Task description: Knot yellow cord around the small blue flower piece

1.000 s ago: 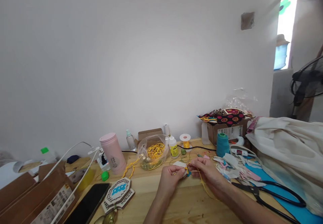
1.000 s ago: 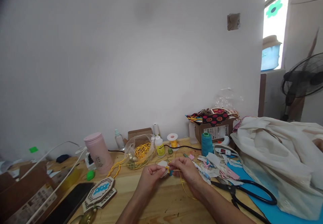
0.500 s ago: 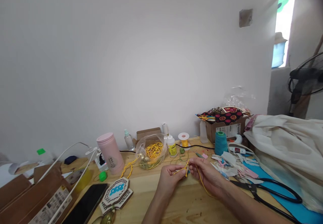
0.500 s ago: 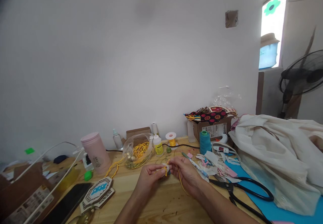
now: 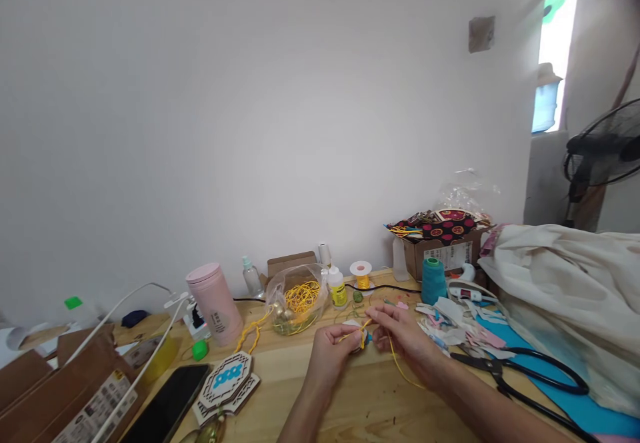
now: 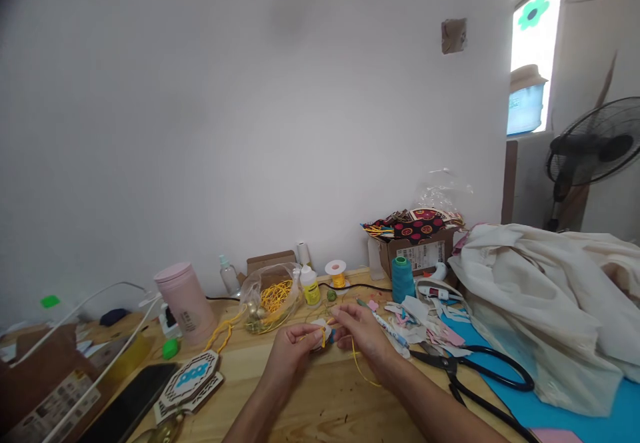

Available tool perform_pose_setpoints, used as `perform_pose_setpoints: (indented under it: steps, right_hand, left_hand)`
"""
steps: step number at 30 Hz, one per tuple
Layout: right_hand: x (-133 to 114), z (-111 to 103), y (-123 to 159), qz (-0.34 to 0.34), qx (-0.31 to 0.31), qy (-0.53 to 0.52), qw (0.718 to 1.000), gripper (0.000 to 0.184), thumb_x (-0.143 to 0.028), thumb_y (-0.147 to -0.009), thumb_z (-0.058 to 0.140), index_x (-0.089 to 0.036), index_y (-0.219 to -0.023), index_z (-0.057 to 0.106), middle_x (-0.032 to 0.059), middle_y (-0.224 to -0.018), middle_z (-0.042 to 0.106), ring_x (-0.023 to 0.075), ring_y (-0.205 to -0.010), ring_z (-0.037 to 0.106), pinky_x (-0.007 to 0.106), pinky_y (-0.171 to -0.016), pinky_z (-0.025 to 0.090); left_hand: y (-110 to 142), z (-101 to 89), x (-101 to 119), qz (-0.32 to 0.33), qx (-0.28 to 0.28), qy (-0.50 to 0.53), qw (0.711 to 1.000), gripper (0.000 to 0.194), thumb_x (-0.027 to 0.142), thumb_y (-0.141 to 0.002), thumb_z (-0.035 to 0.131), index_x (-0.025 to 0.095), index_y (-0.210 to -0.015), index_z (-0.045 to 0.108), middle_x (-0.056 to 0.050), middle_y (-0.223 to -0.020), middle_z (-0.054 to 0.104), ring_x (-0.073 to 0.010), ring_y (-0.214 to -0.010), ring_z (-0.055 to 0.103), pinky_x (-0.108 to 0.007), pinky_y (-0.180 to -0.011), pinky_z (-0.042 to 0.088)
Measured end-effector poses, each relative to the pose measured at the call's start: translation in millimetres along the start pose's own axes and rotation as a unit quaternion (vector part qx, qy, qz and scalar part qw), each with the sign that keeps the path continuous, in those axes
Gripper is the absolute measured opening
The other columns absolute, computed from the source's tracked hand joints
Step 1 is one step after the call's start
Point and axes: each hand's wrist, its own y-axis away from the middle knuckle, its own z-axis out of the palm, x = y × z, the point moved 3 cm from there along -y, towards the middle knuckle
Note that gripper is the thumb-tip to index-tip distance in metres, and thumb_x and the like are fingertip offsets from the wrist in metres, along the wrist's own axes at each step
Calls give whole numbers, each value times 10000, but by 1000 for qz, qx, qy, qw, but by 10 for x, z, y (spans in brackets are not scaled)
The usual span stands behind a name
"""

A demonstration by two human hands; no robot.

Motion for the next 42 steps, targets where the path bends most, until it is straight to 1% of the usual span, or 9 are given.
perform_pose_setpoints:
  steps: [3,7,11,16,27,30,33,35,42]
  right_hand:
    - [-58,44,26,-83,1,153,985,238,-347,-653,568,-161,-797,605,16,-677,607,122,-559,522,219,-496,390]
    - [-132,77,70,-180,-20,350,919,235,-315,-740,462,-178,-708,650,27,-646,605,148,-626,511,240,-564,376]
    - [-177,51,92,-206,7,472,857,255,-295,-765,422,-190,-696,644,13,-591,557,138,-588,473,220,-505,331]
    - [-194,68,110,-207,9,513,833,227,-268,-765,425,-197,-702,631,5,-610,554,130,-601,474,209,-508,313]
    - [-176,74,135,-229,36,503,833,212,-241,-756,425,-184,-657,603,10,-632,542,126,-612,474,211,-526,317]
    - [-142,69,100,-219,44,458,860,206,-237,-735,441,-168,-631,605,15,-616,550,130,-606,485,214,-531,338]
    - [-76,51,35,-168,53,374,911,207,-248,-702,461,-137,-602,604,28,-601,579,139,-586,508,219,-527,370]
    - [-29,45,0,-141,52,338,929,226,-262,-691,461,-121,-580,598,31,-578,589,141,-554,513,218,-502,379]
    - [5,14,-9,-155,37,360,919,254,-303,-707,458,-140,-584,609,18,-575,600,142,-550,517,213,-483,365]
  left_hand:
    - [-14,-14,-16,-2,1,-2,1000,204,258,-529,686,101,-659,675,-68,-590,664,-128,-522,548,-238,-550,407]
    - [-6,18,-14,-5,-24,7,1000,207,262,-550,669,95,-672,675,-64,-598,658,-115,-525,528,-224,-544,384]
    - [4,57,-7,-9,-43,23,999,206,266,-563,654,93,-672,679,-53,-565,643,-105,-502,501,-207,-504,350]
    - [-24,26,-33,-14,-26,13,999,206,278,-547,660,93,-635,680,-46,-523,636,-110,-488,506,-216,-517,362]
    - [-3,15,40,14,20,-78,997,181,268,-550,648,99,-601,684,-56,-539,652,-126,-500,529,-218,-518,385]
    - [11,44,75,21,23,-105,994,152,245,-551,638,106,-588,689,-47,-517,646,-118,-474,515,-210,-491,376]
    - [16,55,85,25,22,-112,993,131,226,-555,629,113,-580,690,-41,-508,643,-108,-465,504,-200,-477,367]
    - [16,46,77,28,23,-108,994,134,228,-555,629,109,-575,687,-39,-500,637,-102,-457,497,-195,-469,362]
    - [13,11,28,13,1,-68,998,186,278,-560,644,107,-626,675,-44,-558,646,-100,-490,514,-196,-501,381]
